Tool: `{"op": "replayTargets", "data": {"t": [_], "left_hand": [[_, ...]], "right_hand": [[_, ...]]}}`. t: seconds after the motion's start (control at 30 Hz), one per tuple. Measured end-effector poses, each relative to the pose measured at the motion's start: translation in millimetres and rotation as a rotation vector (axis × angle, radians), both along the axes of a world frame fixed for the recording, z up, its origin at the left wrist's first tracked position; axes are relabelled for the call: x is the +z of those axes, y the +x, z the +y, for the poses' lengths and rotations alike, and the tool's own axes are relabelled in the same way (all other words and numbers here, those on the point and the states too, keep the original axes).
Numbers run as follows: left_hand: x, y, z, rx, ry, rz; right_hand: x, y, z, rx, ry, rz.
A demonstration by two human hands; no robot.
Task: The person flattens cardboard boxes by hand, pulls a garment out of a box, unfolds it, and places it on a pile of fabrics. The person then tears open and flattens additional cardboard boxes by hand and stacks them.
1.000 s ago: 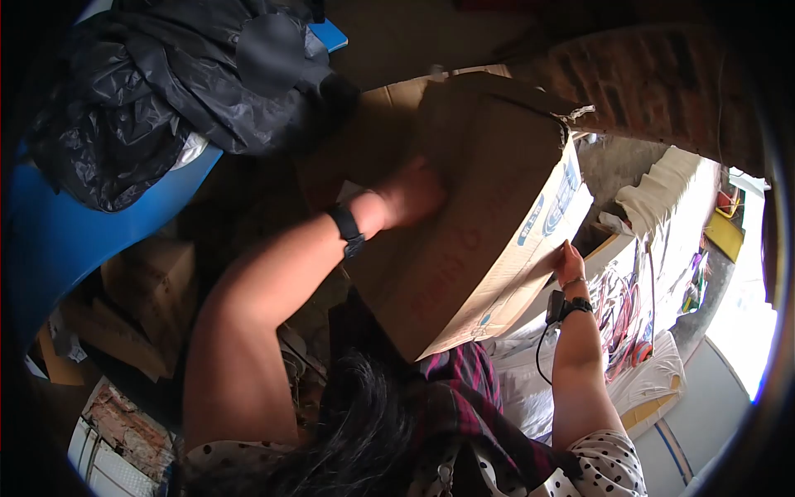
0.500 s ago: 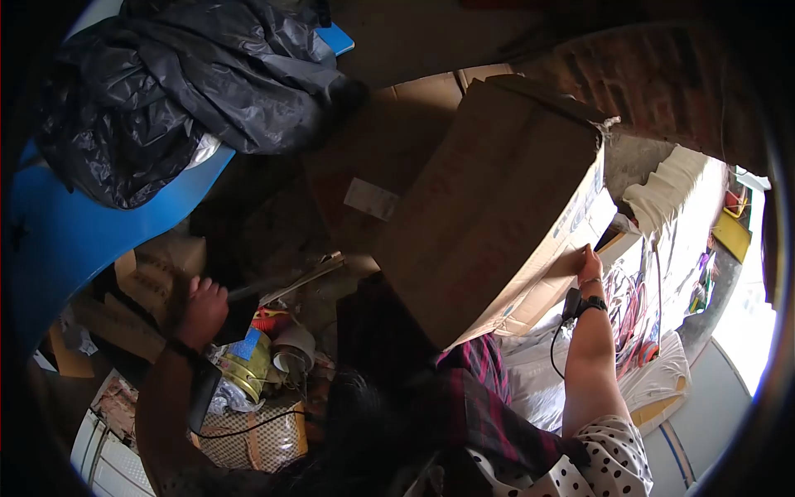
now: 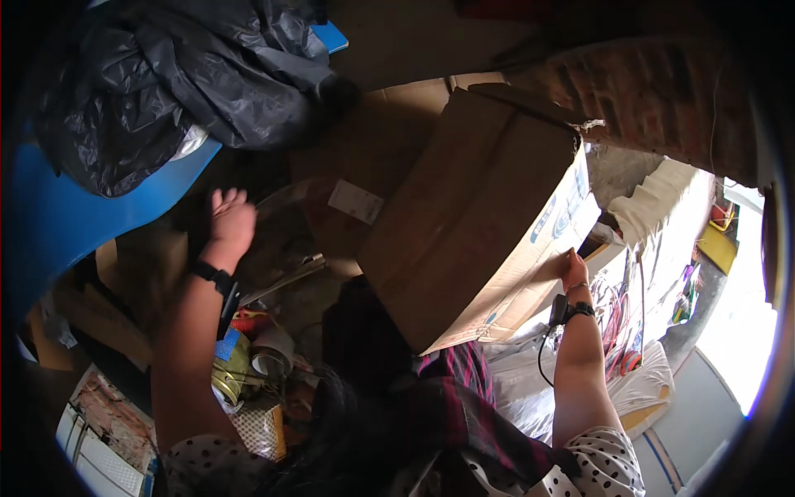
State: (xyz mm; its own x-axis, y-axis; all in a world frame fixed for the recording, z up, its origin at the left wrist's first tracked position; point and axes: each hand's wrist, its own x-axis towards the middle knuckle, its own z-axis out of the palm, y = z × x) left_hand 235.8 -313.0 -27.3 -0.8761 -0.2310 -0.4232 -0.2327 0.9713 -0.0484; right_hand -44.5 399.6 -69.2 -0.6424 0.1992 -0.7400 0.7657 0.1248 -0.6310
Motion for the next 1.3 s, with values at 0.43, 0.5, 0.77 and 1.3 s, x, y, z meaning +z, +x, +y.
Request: {"op": "replayTargets", "data": {"t": [0.43, 0.5, 0.77, 1.3], "left_hand": [[-1.1, 59.0, -20.5, 0.374, 0.083, -0.428], [-26.4, 56.3, -21.7, 0.197, -0.086, -0.276], [-26.6, 88.3, -27.0, 0.26, -0.316, -0.348], [-24.4, 130.6, -22.1, 0.27, -0.458, -0.017]], "right_hand": [[2.6, 1.3, -21.0, -0.084, -0.092, 0.004], [0.6, -3.4, -5.1, -0.068, -0.099, 0.011], [5.6, 0.2, -17.7, -0.056, -0.136, -0.04], [8.4, -0.7, -14.6, -0.002, -0.141, -0.071]]}}
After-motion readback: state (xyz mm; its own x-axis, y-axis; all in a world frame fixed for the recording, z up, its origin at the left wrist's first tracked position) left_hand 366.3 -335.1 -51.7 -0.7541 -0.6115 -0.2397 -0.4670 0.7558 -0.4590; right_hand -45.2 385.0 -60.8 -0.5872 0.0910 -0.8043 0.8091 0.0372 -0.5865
